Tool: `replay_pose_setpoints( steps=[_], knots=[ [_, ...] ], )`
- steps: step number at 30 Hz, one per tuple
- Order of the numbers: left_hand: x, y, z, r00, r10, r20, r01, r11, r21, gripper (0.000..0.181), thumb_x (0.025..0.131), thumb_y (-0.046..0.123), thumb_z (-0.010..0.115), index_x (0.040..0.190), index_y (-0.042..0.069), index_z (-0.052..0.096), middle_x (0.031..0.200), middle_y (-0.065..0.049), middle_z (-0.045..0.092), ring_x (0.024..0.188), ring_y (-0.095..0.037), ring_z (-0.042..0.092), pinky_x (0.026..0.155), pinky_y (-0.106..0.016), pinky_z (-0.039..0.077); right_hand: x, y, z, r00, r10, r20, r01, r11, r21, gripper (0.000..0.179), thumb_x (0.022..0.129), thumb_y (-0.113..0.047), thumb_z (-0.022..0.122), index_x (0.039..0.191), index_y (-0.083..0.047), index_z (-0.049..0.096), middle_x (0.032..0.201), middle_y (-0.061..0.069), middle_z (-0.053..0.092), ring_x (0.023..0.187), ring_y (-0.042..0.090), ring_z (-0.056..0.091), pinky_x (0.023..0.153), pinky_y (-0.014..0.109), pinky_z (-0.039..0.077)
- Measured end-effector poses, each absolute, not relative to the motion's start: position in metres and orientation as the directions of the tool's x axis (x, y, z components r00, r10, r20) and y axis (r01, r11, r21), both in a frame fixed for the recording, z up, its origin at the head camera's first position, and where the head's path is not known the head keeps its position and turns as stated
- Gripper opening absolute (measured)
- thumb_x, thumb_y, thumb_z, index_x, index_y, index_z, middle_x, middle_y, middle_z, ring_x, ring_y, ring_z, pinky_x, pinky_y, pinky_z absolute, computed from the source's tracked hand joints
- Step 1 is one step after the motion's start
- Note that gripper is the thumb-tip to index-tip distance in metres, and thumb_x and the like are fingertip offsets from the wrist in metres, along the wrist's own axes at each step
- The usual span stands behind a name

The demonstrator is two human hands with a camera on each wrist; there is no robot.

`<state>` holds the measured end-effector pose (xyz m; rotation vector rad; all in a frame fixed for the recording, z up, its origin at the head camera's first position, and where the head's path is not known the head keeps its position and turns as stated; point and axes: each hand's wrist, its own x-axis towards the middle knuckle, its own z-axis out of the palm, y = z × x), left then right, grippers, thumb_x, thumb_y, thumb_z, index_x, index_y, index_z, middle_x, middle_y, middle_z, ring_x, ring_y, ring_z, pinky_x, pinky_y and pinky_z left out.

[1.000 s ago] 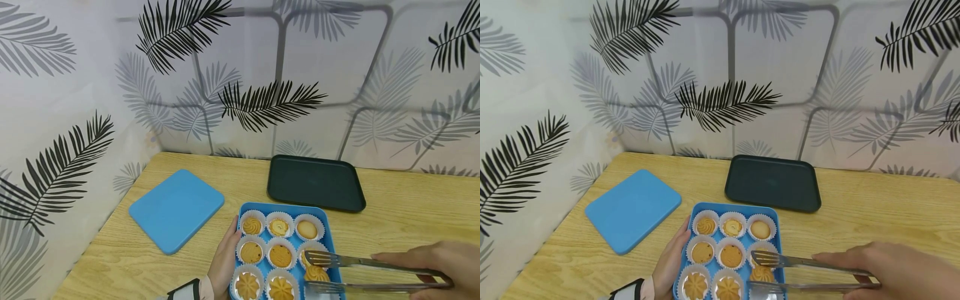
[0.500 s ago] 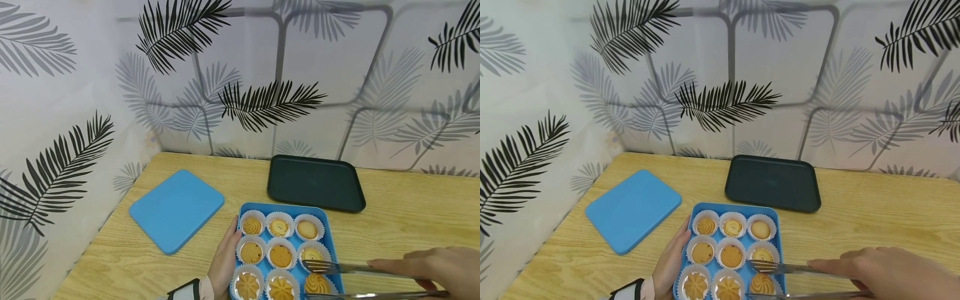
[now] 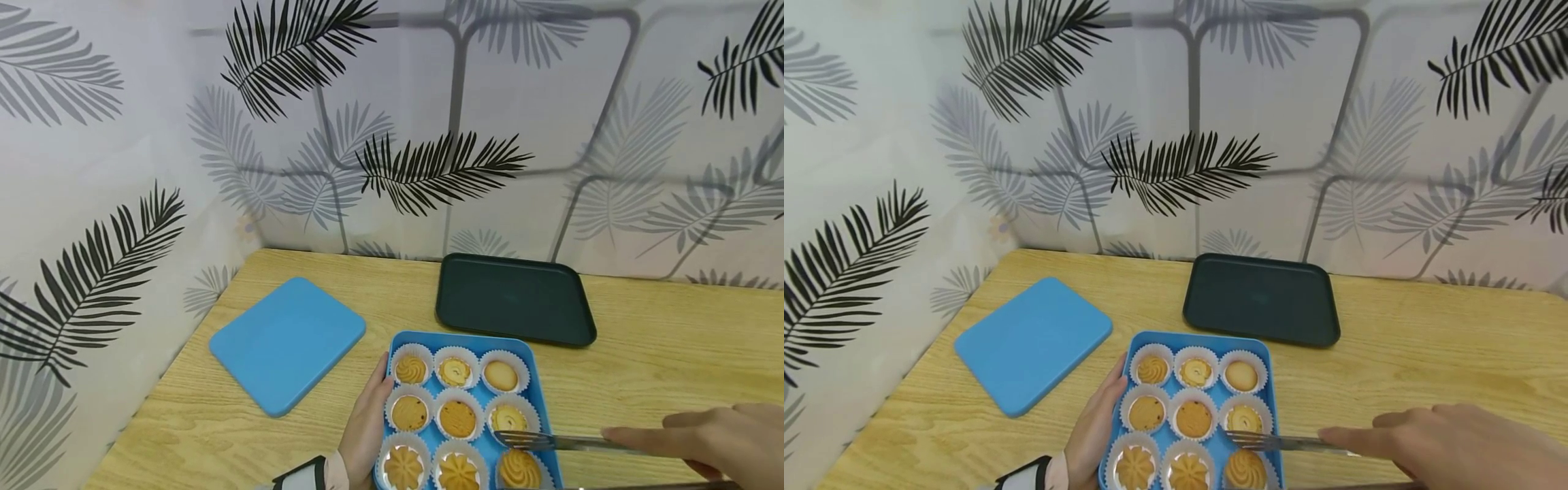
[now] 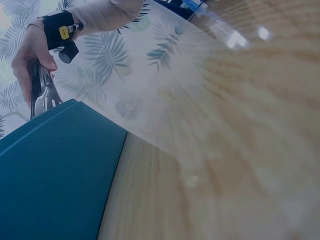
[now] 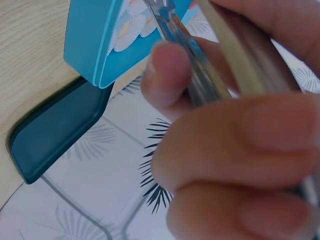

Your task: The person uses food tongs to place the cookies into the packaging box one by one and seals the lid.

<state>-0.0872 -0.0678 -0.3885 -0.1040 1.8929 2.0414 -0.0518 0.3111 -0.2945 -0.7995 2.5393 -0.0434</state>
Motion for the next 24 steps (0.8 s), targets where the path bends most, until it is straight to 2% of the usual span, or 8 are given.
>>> replay_pose_setpoints(
  steps=[3, 7, 11, 24],
  knots=[
    [-0.087, -0.068, -0.389, -0.933, 0.208, -0.294, -0.31, -0.05, 0.949, 0.057, 0.106, 0.036, 0.026, 0.157, 0.015, 0.01, 0.163, -0.013, 0.008, 0.147, -0.038, 0.006, 0.115, -0.063, 0.012, -0.051, 0.308, -0.294, -0.724, -0.527, -0.444, -0.51, 0.843, -0.169, 0.06, 0.087, -0.062, 0.058, 0.141, -0.037, 0.05, 0.064, -0.019, 0.031, 0.047, 0.0, 0.027, 0.039, 0.022, 0.021],
    [-0.087, -0.068, -0.389, -0.933, 0.211, -0.291, -0.309, -0.056, 0.949, 0.058, 0.106, 0.037, 0.026, 0.157, 0.015, 0.01, 0.163, -0.013, 0.008, 0.148, -0.038, 0.006, 0.115, -0.062, 0.012, -0.047, 0.3, -0.292, -0.767, -0.5, -0.403, -0.502, 0.858, -0.111, 0.061, 0.084, -0.066, 0.057, 0.138, -0.037, 0.054, 0.062, -0.018, 0.031, 0.045, 0.0, 0.026, 0.039, 0.023, 0.02],
    [-0.087, -0.068, -0.389, -0.934, 0.213, -0.286, -0.304, -0.058, 0.951, 0.058, 0.106, 0.036, 0.026, 0.157, 0.015, 0.009, 0.163, -0.013, 0.008, 0.148, -0.038, 0.005, 0.115, -0.062, 0.011, -0.046, 0.294, -0.289, -0.783, -0.498, -0.373, -0.508, 0.858, -0.08, 0.063, 0.082, -0.069, 0.057, 0.135, -0.036, 0.056, 0.06, -0.018, 0.029, 0.044, 0.001, 0.022, 0.04, 0.023, 0.017],
    [-0.088, -0.067, -0.388, -0.932, 0.212, -0.293, -0.313, -0.067, 0.947, 0.057, 0.106, 0.035, 0.026, 0.157, 0.014, 0.009, 0.163, -0.013, 0.008, 0.148, -0.037, 0.005, 0.116, -0.061, 0.01, -0.053, 0.301, -0.291, -0.756, -0.492, -0.433, -0.485, 0.864, -0.135, 0.063, 0.082, -0.066, 0.06, 0.137, -0.035, 0.054, 0.065, -0.018, 0.034, 0.047, 0.002, 0.026, 0.041, 0.023, 0.021]
  ],
)
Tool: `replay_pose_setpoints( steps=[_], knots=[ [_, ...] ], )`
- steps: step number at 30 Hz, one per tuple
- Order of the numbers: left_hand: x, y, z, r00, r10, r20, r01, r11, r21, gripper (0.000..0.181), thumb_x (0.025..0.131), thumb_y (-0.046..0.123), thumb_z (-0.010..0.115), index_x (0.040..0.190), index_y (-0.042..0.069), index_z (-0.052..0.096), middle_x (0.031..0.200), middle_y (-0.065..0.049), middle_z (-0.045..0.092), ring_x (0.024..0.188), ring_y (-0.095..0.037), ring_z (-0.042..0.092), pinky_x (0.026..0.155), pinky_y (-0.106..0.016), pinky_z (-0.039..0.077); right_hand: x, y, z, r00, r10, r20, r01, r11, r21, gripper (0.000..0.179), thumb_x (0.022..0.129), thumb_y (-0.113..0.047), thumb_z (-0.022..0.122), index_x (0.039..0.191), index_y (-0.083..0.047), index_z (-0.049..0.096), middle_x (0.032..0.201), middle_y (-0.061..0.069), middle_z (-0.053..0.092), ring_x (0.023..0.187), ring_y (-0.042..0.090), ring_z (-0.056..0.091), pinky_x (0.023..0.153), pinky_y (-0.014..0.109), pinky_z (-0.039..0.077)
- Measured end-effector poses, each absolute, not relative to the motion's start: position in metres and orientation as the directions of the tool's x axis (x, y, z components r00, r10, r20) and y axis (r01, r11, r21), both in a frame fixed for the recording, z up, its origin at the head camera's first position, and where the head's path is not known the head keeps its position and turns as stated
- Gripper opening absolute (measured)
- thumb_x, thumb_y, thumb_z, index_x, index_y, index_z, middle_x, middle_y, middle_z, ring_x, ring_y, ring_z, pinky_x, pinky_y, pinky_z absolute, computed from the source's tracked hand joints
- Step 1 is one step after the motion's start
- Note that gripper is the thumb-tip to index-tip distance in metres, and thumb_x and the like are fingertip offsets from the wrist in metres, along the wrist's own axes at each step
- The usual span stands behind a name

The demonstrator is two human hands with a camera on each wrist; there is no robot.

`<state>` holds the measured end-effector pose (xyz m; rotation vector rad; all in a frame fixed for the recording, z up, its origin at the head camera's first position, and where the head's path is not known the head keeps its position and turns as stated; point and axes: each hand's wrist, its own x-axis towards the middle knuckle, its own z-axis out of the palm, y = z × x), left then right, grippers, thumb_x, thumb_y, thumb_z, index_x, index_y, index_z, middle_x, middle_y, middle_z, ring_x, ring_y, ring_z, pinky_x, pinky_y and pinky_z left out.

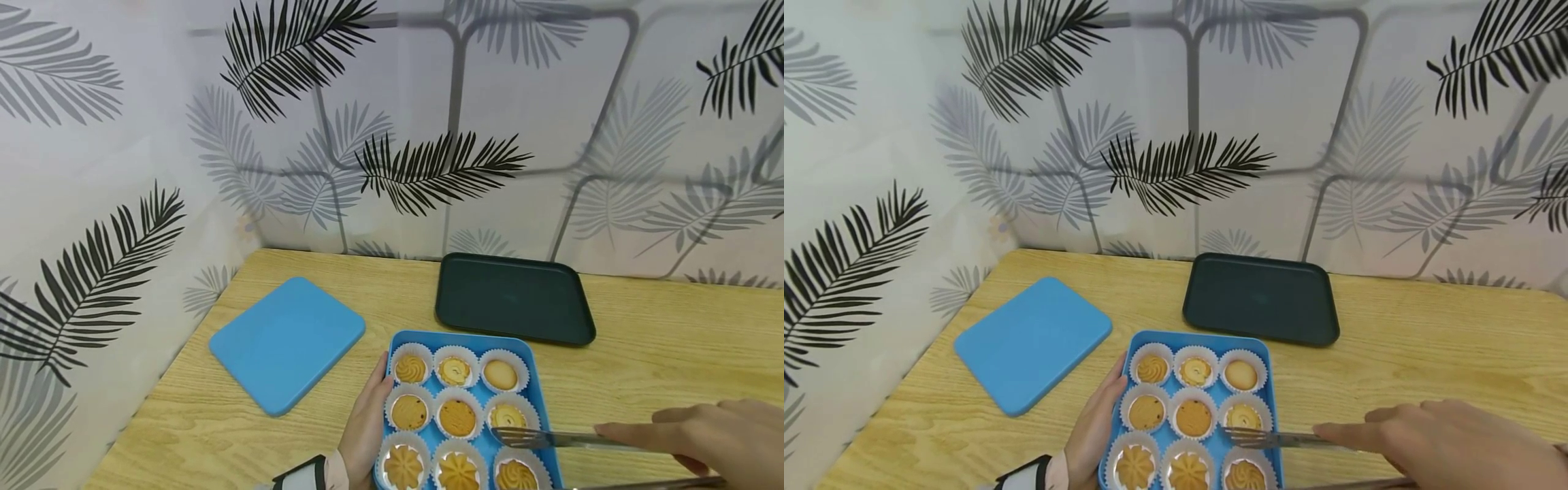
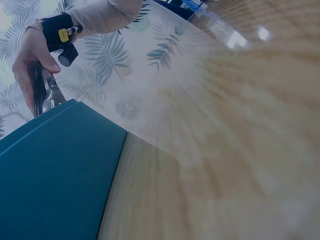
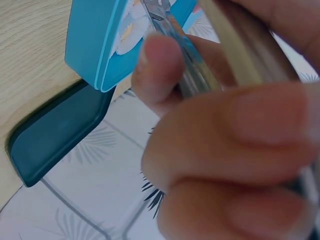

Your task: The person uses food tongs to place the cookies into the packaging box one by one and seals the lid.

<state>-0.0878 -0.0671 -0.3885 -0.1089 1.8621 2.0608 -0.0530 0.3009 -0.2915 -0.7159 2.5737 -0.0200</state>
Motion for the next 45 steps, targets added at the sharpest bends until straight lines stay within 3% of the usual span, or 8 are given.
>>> replay_pose_setpoints(
  steps=[9, 16, 20, 28, 30, 34, 37, 45],
  knots=[
    [-0.088, -0.067, -0.389, -0.937, 0.204, -0.285, -0.303, -0.065, 0.951, 0.057, 0.106, 0.034, 0.026, 0.157, 0.014, 0.01, 0.163, -0.013, 0.008, 0.148, -0.037, 0.005, 0.116, -0.061, 0.009, -0.065, 0.333, -0.29, -0.622, -0.715, -0.318, -0.565, 0.692, -0.45, 0.065, 0.094, -0.028, 0.064, 0.151, -0.021, 0.035, 0.072, -0.024, 0.037, 0.054, -0.007, 0.029, 0.042, 0.018, 0.032],
    [-0.088, -0.067, -0.389, -0.932, 0.211, -0.294, -0.315, -0.074, 0.946, 0.057, 0.106, 0.035, 0.026, 0.157, 0.014, 0.009, 0.163, -0.013, 0.008, 0.148, -0.037, 0.006, 0.116, -0.061, 0.011, -0.062, 0.341, -0.297, -0.801, -0.596, 0.058, -0.593, 0.775, -0.217, 0.095, 0.08, -0.018, 0.078, 0.152, -0.039, 0.021, 0.069, -0.024, 0.031, 0.049, -0.009, 0.015, 0.038, 0.015, 0.023],
    [-0.088, -0.068, -0.388, -0.931, 0.216, -0.293, -0.314, -0.072, 0.947, 0.057, 0.106, 0.035, 0.026, 0.157, 0.014, 0.009, 0.163, -0.013, 0.007, 0.148, -0.038, 0.006, 0.116, -0.061, 0.011, -0.07, 0.343, -0.303, -0.875, -0.456, 0.16, -0.476, 0.871, -0.12, 0.094, 0.08, -0.019, 0.078, 0.155, -0.028, 0.022, 0.06, -0.019, 0.028, 0.045, -0.006, 0.017, 0.039, 0.017, 0.022],
    [-0.088, -0.067, -0.388, -0.93, 0.208, -0.303, -0.322, -0.06, 0.945, 0.059, 0.106, 0.037, 0.027, 0.157, 0.015, 0.009, 0.163, -0.014, 0.007, 0.147, -0.039, 0.004, 0.115, -0.063, 0.01, -0.095, 0.351, -0.317, -0.98, -0.184, -0.081, -0.153, 0.946, -0.286, 0.076, 0.101, -0.03, 0.052, 0.149, 0.012, 0.01, 0.062, 0.005, 0.052, 0.044, 0.011, 0.045, 0.041, 0.025, 0.04],
    [-0.088, -0.067, -0.388, -0.93, 0.207, -0.303, -0.322, -0.064, 0.945, 0.059, 0.106, 0.037, 0.027, 0.157, 0.015, 0.009, 0.163, -0.014, 0.007, 0.147, -0.039, 0.005, 0.114, -0.064, 0.011, -0.102, 0.354, -0.321, -0.984, -0.146, -0.104, -0.108, 0.947, -0.301, 0.077, 0.103, -0.032, 0.047, 0.147, 0.016, 0.006, 0.077, 0.023, 0.059, 0.046, 0.015, 0.048, 0.042, 0.027, 0.042],
    [-0.087, -0.067, -0.389, -0.932, 0.207, -0.298, -0.317, -0.066, 0.946, 0.059, 0.106, 0.037, 0.026, 0.157, 0.015, 0.009, 0.163, -0.014, 0.008, 0.147, -0.039, 0.006, 0.114, -0.063, 0.012, -0.112, 0.363, -0.335, -0.988, -0.101, -0.118, -0.057, 0.942, -0.33, 0.079, 0.104, -0.035, 0.042, 0.145, 0.02, 0.002, 0.076, 0.024, 0.057, 0.047, 0.016, 0.047, 0.041, 0.028, 0.04],
    [-0.088, -0.067, -0.389, -0.935, 0.205, -0.29, -0.308, -0.059, 0.95, 0.058, 0.106, 0.036, 0.026, 0.157, 0.014, 0.009, 0.162, -0.014, 0.009, 0.147, -0.039, 0.007, 0.115, -0.063, 0.012, -0.117, 0.37, -0.345, -0.985, -0.084, -0.15, -0.023, 0.93, -0.367, 0.079, 0.105, -0.035, 0.039, 0.144, 0.021, -0.002, 0.064, 0.006, 0.048, 0.048, 0.014, 0.045, 0.042, 0.029, 0.04],
    [-0.087, -0.067, -0.39, -0.942, 0.198, -0.271, -0.286, -0.05, 0.957, 0.057, 0.106, 0.033, 0.026, 0.157, 0.012, 0.01, 0.162, -0.015, 0.01, 0.147, -0.039, 0.006, 0.115, -0.063, 0.01, -0.122, 0.377, -0.361, -0.985, -0.09, -0.148, -0.028, 0.925, -0.378, 0.078, 0.106, -0.034, 0.037, 0.141, 0.024, -0.002, 0.072, 0.008, 0.046, 0.05, 0.014, 0.044, 0.042, 0.028, 0.041]
  ],
)
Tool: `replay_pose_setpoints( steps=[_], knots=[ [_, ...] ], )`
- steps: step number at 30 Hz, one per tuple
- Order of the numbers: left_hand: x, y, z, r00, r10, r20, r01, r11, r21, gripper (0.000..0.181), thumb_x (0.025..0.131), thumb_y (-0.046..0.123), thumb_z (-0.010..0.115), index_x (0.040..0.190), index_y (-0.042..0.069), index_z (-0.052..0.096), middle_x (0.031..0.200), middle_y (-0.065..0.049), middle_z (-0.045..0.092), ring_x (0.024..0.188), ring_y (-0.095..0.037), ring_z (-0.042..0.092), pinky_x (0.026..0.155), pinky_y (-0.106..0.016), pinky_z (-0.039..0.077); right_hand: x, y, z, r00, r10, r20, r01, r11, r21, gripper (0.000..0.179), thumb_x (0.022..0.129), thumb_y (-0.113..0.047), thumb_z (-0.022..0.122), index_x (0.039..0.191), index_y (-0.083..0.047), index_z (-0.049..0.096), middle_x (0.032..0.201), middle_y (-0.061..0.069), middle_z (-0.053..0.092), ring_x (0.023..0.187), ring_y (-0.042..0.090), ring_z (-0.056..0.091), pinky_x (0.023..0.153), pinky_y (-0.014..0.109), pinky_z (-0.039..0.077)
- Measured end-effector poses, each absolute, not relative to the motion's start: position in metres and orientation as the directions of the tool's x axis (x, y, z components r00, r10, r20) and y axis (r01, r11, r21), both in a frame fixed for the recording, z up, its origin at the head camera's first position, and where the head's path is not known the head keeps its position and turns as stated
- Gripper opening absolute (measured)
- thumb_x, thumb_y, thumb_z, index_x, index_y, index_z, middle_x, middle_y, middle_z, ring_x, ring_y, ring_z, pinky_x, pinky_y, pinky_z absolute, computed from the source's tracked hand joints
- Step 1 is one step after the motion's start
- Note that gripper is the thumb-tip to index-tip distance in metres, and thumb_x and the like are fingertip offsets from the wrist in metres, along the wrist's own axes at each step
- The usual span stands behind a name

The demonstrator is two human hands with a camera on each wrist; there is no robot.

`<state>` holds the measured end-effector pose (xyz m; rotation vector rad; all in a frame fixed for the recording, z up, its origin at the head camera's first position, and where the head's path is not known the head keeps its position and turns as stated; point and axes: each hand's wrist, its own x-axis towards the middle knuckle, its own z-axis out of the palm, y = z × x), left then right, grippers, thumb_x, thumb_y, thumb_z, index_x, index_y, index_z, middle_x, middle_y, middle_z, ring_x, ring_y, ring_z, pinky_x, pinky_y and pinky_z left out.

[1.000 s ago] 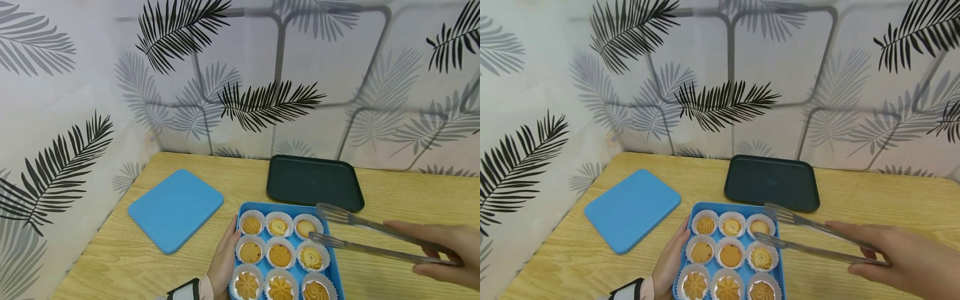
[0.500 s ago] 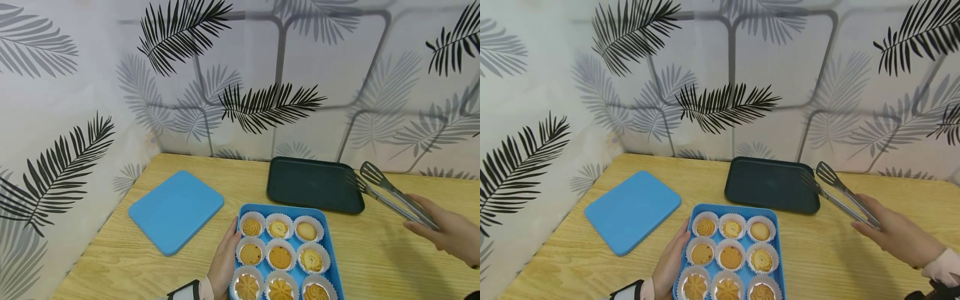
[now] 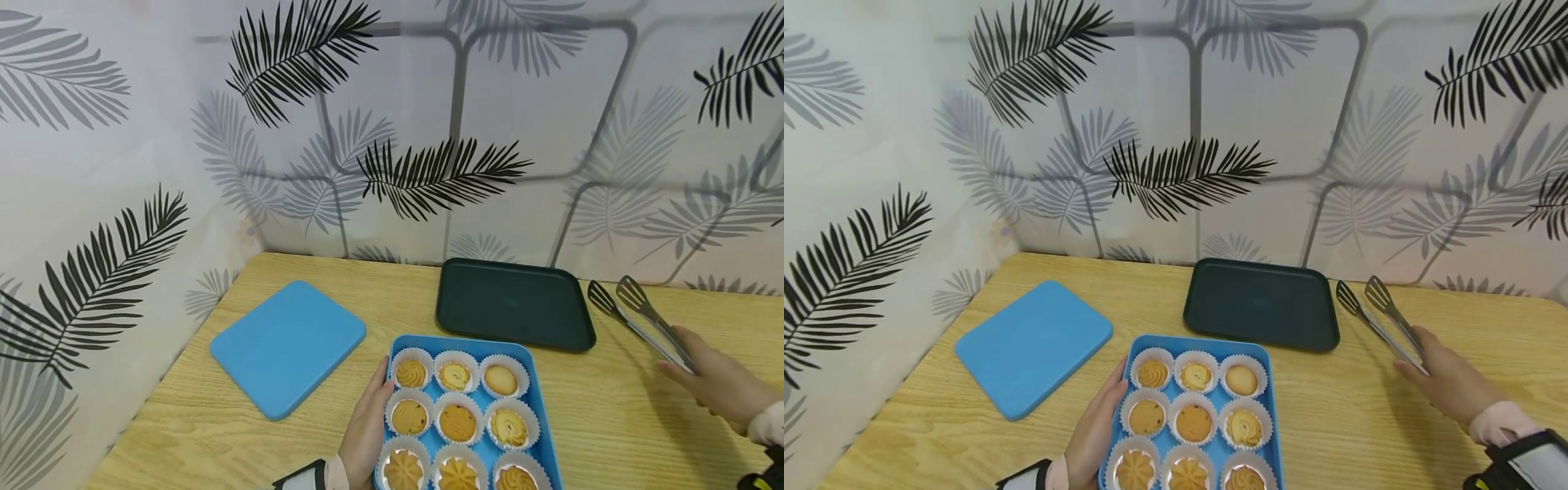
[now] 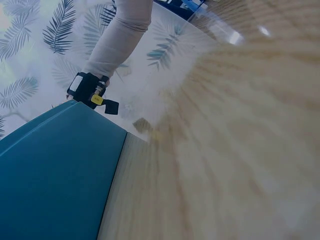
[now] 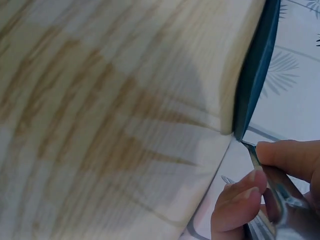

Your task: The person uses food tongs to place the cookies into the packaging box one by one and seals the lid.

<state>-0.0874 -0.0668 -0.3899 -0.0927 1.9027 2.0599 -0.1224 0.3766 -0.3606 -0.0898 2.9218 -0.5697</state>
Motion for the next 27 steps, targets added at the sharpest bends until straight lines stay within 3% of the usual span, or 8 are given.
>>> replay_pose_setpoints(
  steps=[5, 11, 14, 16, 18, 22, 24, 27],
  knots=[
    [-0.087, -0.067, -0.39, -0.943, 0.192, -0.273, -0.285, -0.039, 0.958, 0.057, 0.106, 0.034, 0.027, 0.157, 0.011, 0.011, 0.162, -0.015, 0.01, 0.147, -0.039, 0.007, 0.115, -0.063, 0.01, -0.125, 0.377, -0.366, -0.984, -0.061, -0.169, 0.01, 0.919, -0.394, 0.08, 0.105, -0.037, 0.036, 0.142, 0.023, -0.002, 0.077, 0.012, 0.051, 0.053, 0.017, 0.047, 0.043, 0.029, 0.042],
    [-0.087, -0.067, -0.389, -0.942, 0.197, -0.274, -0.286, -0.035, 0.958, 0.058, 0.106, 0.034, 0.026, 0.157, 0.011, 0.01, 0.162, -0.015, 0.01, 0.147, -0.039, 0.008, 0.115, -0.063, 0.011, -0.129, 0.382, -0.371, -0.975, -0.039, -0.217, 0.05, 0.918, -0.393, 0.084, 0.104, -0.043, 0.037, 0.143, 0.021, -0.003, 0.065, 0.009, 0.052, 0.045, 0.017, 0.047, 0.041, 0.031, 0.042],
    [-0.087, -0.068, -0.389, -0.944, 0.195, -0.266, -0.277, -0.031, 0.96, 0.057, 0.106, 0.033, 0.026, 0.157, 0.01, 0.01, 0.162, -0.015, 0.01, 0.147, -0.039, 0.007, 0.115, -0.063, 0.01, -0.133, 0.384, -0.37, -0.971, -0.035, -0.236, 0.042, 0.948, -0.314, 0.091, 0.101, -0.05, 0.041, 0.14, 0.024, 0.005, 0.081, 0.035, 0.06, 0.059, 0.037, 0.061, 0.053, 0.044, 0.051],
    [-0.087, -0.068, -0.389, -0.946, 0.193, -0.262, -0.272, -0.03, 0.962, 0.057, 0.106, 0.033, 0.026, 0.157, 0.01, 0.011, 0.162, -0.015, 0.01, 0.147, -0.039, 0.005, 0.115, -0.063, 0.009, -0.136, 0.385, -0.368, -0.963, -0.029, -0.269, 0.04, 0.968, -0.247, 0.096, 0.099, -0.055, 0.041, 0.137, 0.026, 0.009, 0.1, 0.047, 0.055, 0.073, 0.047, 0.063, 0.061, 0.051, 0.052],
    [-0.087, -0.068, -0.389, -0.947, 0.194, -0.256, -0.267, -0.028, 0.963, 0.058, 0.106, 0.033, 0.026, 0.157, 0.01, 0.011, 0.162, -0.016, 0.009, 0.147, -0.04, 0.004, 0.115, -0.063, 0.008, -0.138, 0.385, -0.366, -0.952, -0.025, -0.304, 0.036, 0.98, -0.196, 0.1, 0.097, -0.06, 0.041, 0.135, 0.027, 0.012, 0.11, 0.05, 0.049, 0.079, 0.048, 0.063, 0.066, 0.053, 0.051],
    [-0.087, -0.068, -0.39, -0.946, 0.2, -0.256, -0.268, -0.03, 0.963, 0.058, 0.106, 0.034, 0.026, 0.157, 0.01, 0.011, 0.162, -0.016, 0.008, 0.147, -0.04, 0.003, 0.115, -0.064, 0.007, -0.139, 0.384, -0.365, -0.917, -0.002, -0.399, 0.07, 0.984, -0.166, 0.106, 0.095, -0.067, 0.037, 0.136, 0.026, 0.008, 0.088, 0.034, 0.062, 0.064, 0.03, 0.063, 0.06, 0.047, 0.05],
    [-0.086, -0.067, -0.39, -0.944, 0.202, -0.262, -0.274, -0.031, 0.961, 0.058, 0.106, 0.033, 0.026, 0.157, 0.011, 0.011, 0.162, -0.015, 0.009, 0.147, -0.04, 0.003, 0.115, -0.064, 0.007, -0.139, 0.383, -0.366, -0.916, 0.005, -0.401, 0.074, 0.985, -0.155, 0.107, 0.094, -0.068, 0.038, 0.135, 0.027, 0.01, 0.09, 0.036, 0.062, 0.067, 0.035, 0.064, 0.062, 0.05, 0.051],
    [-0.086, -0.067, -0.389, -0.941, 0.206, -0.269, -0.283, -0.04, 0.958, 0.058, 0.106, 0.034, 0.027, 0.157, 0.011, 0.011, 0.162, -0.015, 0.009, 0.147, -0.039, 0.004, 0.115, -0.064, 0.008, -0.139, 0.384, -0.368, -0.921, 0.013, -0.389, 0.071, 0.988, -0.135, 0.108, 0.092, -0.069, 0.04, 0.133, 0.028, 0.015, 0.108, 0.051, 0.05, 0.078, 0.048, 0.064, 0.067, 0.056, 0.052]
  ],
)
